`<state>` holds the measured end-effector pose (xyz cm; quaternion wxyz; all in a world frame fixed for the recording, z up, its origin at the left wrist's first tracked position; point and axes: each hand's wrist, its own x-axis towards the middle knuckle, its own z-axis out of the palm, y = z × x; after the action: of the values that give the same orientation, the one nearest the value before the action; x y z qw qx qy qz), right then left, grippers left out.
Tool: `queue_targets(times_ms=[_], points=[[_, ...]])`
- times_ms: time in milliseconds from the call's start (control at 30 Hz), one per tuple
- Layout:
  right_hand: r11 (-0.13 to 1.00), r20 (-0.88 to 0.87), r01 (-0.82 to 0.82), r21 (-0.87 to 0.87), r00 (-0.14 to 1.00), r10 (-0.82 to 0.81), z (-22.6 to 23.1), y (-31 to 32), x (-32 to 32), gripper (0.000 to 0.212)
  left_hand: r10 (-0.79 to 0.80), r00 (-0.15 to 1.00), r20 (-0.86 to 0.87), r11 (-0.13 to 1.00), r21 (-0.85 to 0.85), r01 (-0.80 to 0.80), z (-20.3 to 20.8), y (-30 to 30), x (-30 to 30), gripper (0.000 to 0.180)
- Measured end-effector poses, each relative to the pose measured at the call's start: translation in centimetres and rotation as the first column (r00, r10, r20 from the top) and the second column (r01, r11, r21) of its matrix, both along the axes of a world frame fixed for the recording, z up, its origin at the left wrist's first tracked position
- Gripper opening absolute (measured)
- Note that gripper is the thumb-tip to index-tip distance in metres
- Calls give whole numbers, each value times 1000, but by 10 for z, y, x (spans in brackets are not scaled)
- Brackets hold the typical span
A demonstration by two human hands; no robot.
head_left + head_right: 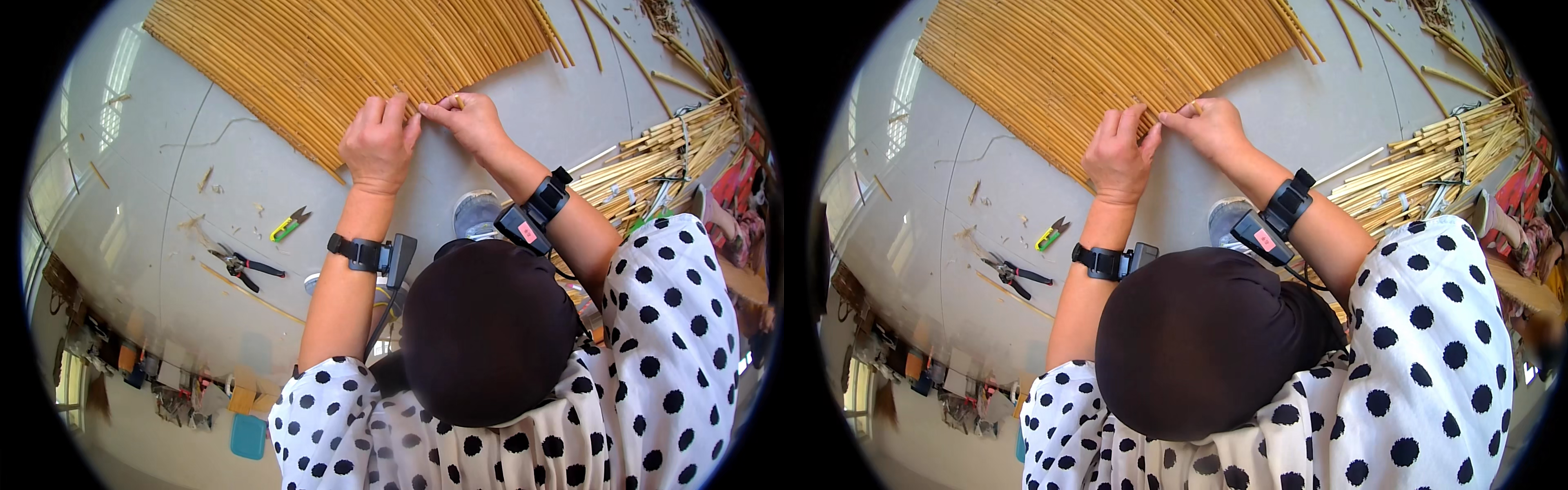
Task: The person assembles a bamboo mat by picking up bamboo sticks and weaving them into a pre-strung base. They use pliers and a small cutter to trim the materials and adjust the structure.
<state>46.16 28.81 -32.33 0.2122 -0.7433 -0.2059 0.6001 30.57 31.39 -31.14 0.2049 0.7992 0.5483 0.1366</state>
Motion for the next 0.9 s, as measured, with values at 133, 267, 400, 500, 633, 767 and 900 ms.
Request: queue_targets(times_ms=[133, 267, 400, 500, 633, 767, 900], points=[[986, 149, -160, 45, 977, 151, 2, -1, -2, 36, -9, 1000, 13, 1000, 1, 9, -2, 0, -1, 30], [980, 223, -194, 36, 958, 182, 1, -1, -5, 36, -79, 996, -29, 997, 11, 80, -4, 2, -6, 32], [979, 261, -204, 20, 946, 192, 1, -1, -6, 35, -122, 993, 6, 991, 52, 122, -7, 4, -10, 31], [979, 293, -201, 28, 938, 185, 1, -3, -8, 36, -139, 990, 4, 987, 81, 139, -9, 4, -11, 30], [978, 298, -207, 41, 936, 185, 2, -4, -8, 36, -128, 991, -43, 983, 125, 132, -12, 3, -9, 26], [970, 258, -236, 54, 942, 215, -6, -4, -3, 35, -105, 990, -96, 990, 85, 113, -6, 3, -2, 23], [978, 154, -206, 34, 968, 198, -6, 0, 0, 34, -48, 998, -28, 994, 102, 51, -7, 3, 0, 19]])
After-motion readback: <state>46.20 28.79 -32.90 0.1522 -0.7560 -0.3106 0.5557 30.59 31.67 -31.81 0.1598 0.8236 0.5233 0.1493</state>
